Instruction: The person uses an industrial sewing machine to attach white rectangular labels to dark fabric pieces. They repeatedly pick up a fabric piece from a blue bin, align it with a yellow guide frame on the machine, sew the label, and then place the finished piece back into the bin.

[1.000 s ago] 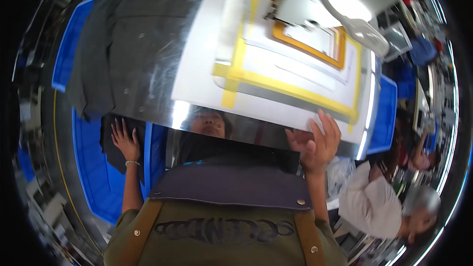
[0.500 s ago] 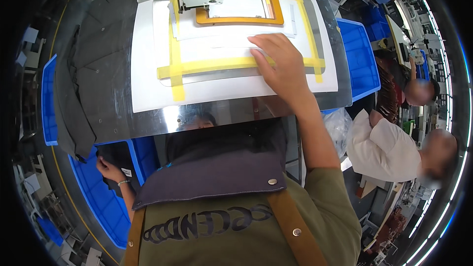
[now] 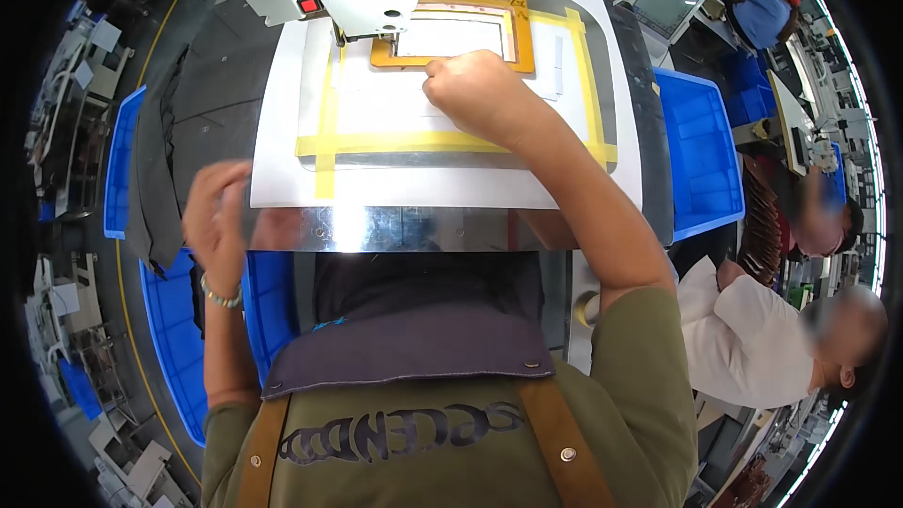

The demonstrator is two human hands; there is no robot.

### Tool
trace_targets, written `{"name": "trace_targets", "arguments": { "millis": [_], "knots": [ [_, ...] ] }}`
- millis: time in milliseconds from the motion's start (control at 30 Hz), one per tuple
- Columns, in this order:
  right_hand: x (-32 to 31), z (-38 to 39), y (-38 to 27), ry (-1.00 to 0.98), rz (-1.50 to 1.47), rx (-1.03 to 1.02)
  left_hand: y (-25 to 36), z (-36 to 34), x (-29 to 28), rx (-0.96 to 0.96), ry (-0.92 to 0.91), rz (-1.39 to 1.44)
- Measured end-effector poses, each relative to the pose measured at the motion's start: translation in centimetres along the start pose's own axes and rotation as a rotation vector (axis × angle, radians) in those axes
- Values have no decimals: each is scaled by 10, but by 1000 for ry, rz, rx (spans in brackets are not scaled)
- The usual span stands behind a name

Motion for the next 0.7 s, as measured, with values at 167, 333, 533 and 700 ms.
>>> {"name": "trace_targets", "arguments": {
  "millis": [167,333,533,700],
  "knots": [
    [3,16,6,248,-267,-40,26,-75,89,212,-389,-82],
    [-2,24,16,321,-390,-20,23,-114,139,286,-381,-177],
    [-2,25,25,345,-574,-10,-5,-117,155,28,-365,126],
    [3,22,30,244,-964,67,10,-113,146,171,-264,109]
  ]
}}
Point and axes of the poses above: each hand's wrist, its own z-axis away from the middle knuckle, its own x-axis out of the palm, y = z × x, the point moved 7 cm from there along -z, towards the middle knuckle, and after that the axes turned 12 degrees about -y, right-handed, at the moved point
